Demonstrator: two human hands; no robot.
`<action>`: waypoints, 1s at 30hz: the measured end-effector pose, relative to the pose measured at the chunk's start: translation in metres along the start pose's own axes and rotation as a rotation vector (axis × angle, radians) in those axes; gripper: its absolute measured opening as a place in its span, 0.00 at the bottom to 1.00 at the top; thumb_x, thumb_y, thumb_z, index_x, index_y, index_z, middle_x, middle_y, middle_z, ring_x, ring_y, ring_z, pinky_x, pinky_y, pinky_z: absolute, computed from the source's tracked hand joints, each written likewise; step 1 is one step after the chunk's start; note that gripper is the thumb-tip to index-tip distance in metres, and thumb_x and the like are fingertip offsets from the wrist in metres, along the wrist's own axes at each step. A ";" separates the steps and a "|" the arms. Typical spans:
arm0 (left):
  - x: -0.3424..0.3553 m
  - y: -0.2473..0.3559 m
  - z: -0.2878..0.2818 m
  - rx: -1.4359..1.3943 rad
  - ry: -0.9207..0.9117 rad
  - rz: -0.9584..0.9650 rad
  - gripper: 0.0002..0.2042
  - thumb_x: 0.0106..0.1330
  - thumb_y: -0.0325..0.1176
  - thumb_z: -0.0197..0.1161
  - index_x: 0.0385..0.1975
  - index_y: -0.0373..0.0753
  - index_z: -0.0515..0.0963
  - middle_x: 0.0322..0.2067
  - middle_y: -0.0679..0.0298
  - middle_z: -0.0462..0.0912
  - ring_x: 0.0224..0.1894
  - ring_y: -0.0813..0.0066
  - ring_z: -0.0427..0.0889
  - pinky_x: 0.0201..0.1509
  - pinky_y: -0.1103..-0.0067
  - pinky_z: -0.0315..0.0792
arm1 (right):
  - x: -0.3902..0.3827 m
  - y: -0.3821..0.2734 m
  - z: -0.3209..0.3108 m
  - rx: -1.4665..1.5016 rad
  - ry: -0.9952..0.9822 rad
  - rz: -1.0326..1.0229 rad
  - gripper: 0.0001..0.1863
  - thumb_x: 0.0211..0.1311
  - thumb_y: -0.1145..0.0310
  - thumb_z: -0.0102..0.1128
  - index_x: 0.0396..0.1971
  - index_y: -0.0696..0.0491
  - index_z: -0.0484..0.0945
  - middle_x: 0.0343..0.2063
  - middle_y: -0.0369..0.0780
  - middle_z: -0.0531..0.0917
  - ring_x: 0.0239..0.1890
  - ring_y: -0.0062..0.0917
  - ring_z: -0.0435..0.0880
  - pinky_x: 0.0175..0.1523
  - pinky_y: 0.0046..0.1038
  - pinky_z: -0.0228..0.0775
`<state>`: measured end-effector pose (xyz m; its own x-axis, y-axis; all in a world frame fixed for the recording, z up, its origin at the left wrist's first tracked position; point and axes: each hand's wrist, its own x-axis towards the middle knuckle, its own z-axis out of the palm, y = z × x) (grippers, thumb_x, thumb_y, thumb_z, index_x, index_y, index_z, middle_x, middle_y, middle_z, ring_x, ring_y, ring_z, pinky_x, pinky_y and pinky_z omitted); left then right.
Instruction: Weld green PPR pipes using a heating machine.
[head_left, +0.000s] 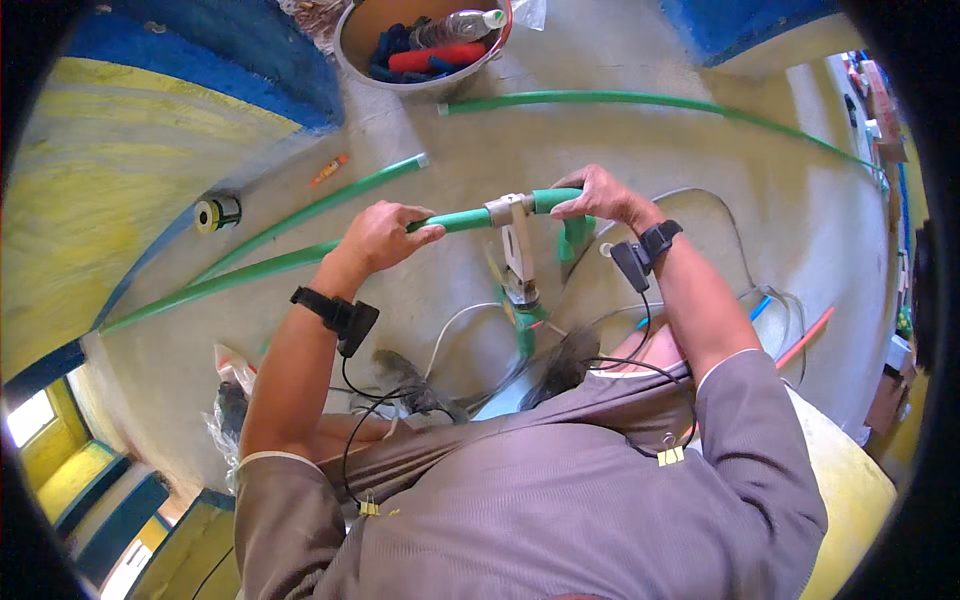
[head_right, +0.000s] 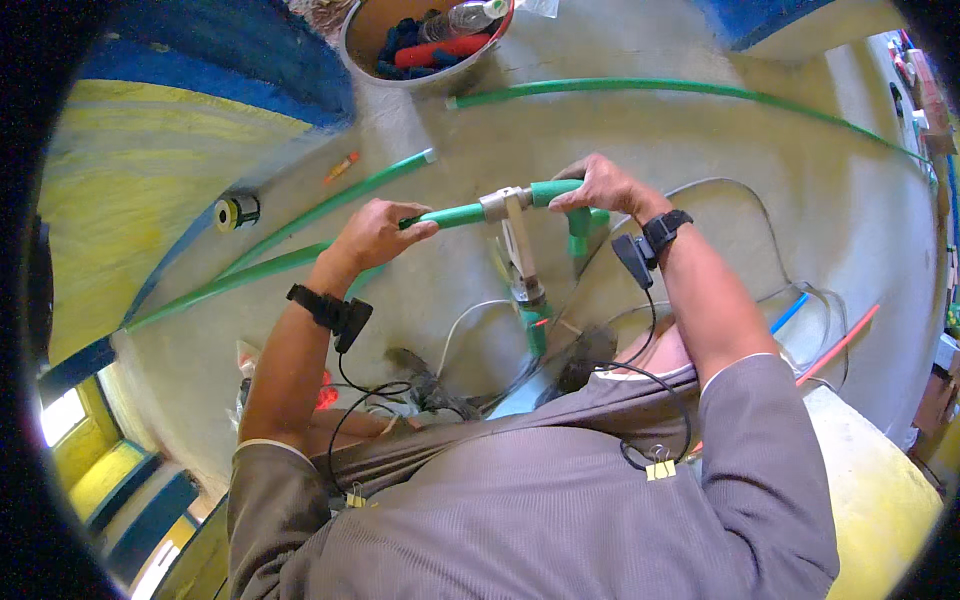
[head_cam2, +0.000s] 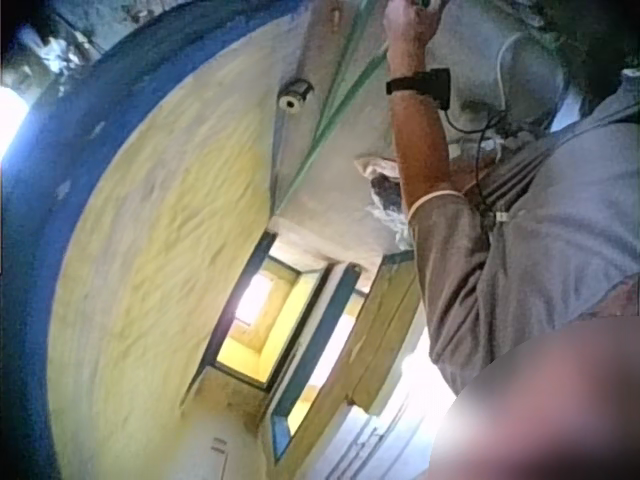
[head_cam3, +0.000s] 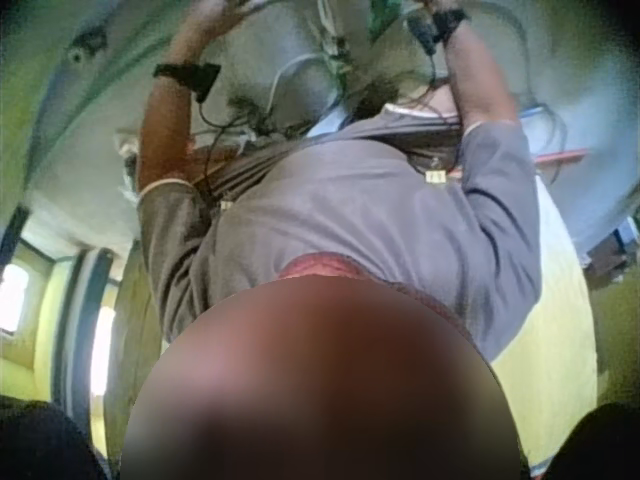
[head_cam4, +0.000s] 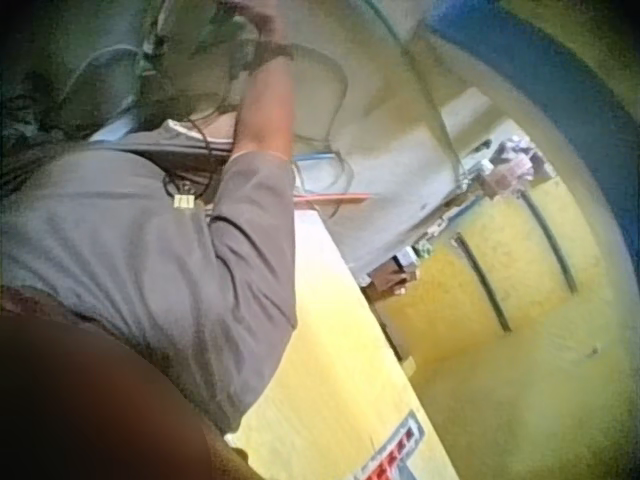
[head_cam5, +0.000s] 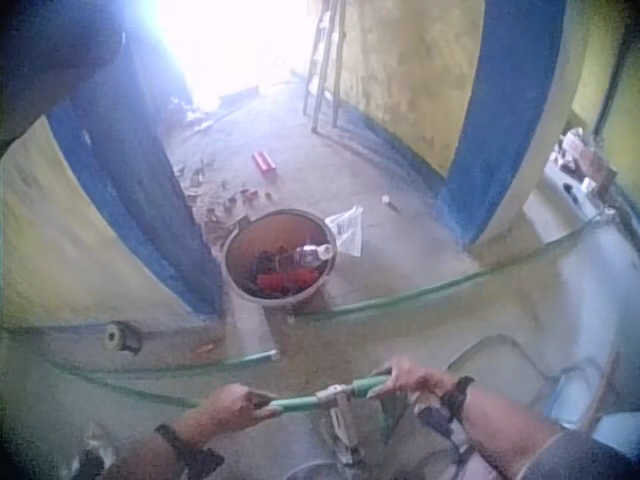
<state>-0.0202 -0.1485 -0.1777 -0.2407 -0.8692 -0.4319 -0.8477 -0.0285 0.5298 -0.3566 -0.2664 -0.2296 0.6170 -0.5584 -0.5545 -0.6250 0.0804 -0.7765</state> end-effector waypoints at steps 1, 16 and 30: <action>-0.003 0.000 0.000 -0.002 0.016 0.009 0.22 0.61 0.53 0.63 0.44 0.41 0.83 0.36 0.50 0.84 0.37 0.50 0.82 0.44 0.65 0.75 | 0.000 -0.002 0.000 -0.044 -0.008 -0.009 0.26 0.45 0.57 0.76 0.43 0.57 0.84 0.33 0.40 0.86 0.36 0.23 0.82 0.45 0.28 0.73; -0.054 0.029 0.019 0.065 0.152 -0.063 0.20 0.62 0.52 0.63 0.43 0.43 0.83 0.34 0.52 0.84 0.35 0.51 0.82 0.40 0.65 0.76 | -0.030 -0.020 0.004 -0.098 -0.065 -0.066 0.24 0.44 0.61 0.76 0.42 0.56 0.84 0.31 0.39 0.86 0.33 0.22 0.81 0.43 0.26 0.73; -0.105 0.042 0.032 0.008 0.205 -0.009 0.17 0.59 0.48 0.66 0.44 0.45 0.83 0.32 0.55 0.84 0.30 0.56 0.81 0.35 0.69 0.74 | -0.095 -0.047 0.030 -0.103 0.011 -0.037 0.25 0.40 0.62 0.79 0.40 0.57 0.84 0.31 0.39 0.86 0.33 0.23 0.82 0.43 0.26 0.74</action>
<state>-0.0461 -0.0428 -0.1337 -0.1325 -0.9512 -0.2786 -0.8530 -0.0337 0.5208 -0.3717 -0.1922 -0.1492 0.6355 -0.5685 -0.5225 -0.6483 -0.0252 -0.7610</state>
